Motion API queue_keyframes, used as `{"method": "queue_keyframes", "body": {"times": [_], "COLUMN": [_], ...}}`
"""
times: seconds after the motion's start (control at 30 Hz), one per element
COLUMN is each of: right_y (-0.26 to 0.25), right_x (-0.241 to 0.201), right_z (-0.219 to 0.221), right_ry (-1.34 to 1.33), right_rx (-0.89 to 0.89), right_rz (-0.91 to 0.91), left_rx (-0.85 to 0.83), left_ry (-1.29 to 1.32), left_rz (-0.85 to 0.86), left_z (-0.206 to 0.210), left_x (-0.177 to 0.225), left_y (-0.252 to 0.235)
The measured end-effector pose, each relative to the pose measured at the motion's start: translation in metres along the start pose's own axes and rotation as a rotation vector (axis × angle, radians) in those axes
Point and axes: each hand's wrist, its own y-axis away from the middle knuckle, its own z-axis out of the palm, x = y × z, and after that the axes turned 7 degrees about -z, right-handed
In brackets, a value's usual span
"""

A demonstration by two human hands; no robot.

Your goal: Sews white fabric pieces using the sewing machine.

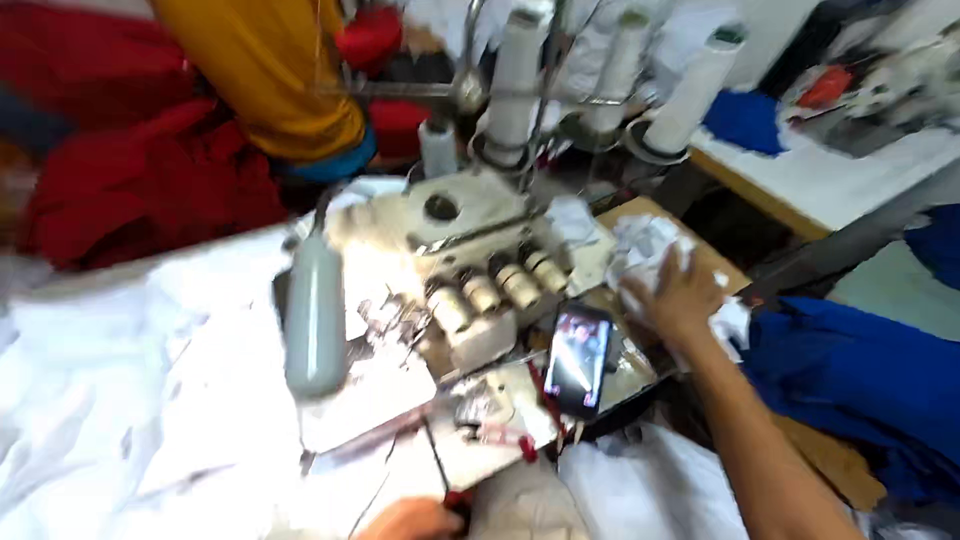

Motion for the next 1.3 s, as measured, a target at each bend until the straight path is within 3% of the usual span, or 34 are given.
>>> {"method": "queue_keyframes", "body": {"times": [0.13, 0.2, 0.3, 0.43, 0.57, 0.67, 0.8, 0.97, 1.1, 1.3], "right_y": [0.051, 0.092, 0.152, 0.197, 0.194, 0.194, 0.201, 0.204, 0.206, 0.208], "right_x": [-0.024, -0.045, -0.105, -0.172, -0.198, -0.205, -0.216, -0.233, -0.248, -0.238], "right_z": [-0.026, -0.024, -0.008, 0.027, 0.029, 0.030, 0.028, 0.039, 0.054, 0.056], "right_ry": [-0.184, -0.312, -0.467, -0.707, -0.710, -0.640, -0.672, -0.534, -0.485, -0.646], "right_rx": [0.255, 0.287, 0.220, -0.038, -0.049, -0.107, -0.187, -0.293, -0.346, -0.240], "right_rz": [-0.265, -0.399, -0.591, -0.726, -0.792, -0.819, -0.768, -0.778, -0.837, -0.891], "left_rx": [0.396, 0.559, 0.649, 0.630, 0.648, 0.494, 0.380, 0.453, 0.504, 0.186], "left_ry": [-0.349, -0.409, -0.438, -0.636, -0.788, -0.729, -0.640, -0.560, -0.687, -0.770], "left_rz": [-0.059, -0.118, -0.128, -0.187, -0.385, -0.498, -0.408, -0.357, -0.228, -0.079], "left_z": [-0.037, -0.049, -0.050, -0.036, -0.028, -0.027, -0.013, -0.004, -0.019, -0.042], "left_x": [-0.001, -0.004, -0.009, -0.020, -0.040, -0.053, -0.055, -0.048, -0.042, -0.063], "left_y": [0.029, 0.041, 0.045, 0.032, 0.015, 0.012, 0.031, 0.053, 0.038, 0.017]}}
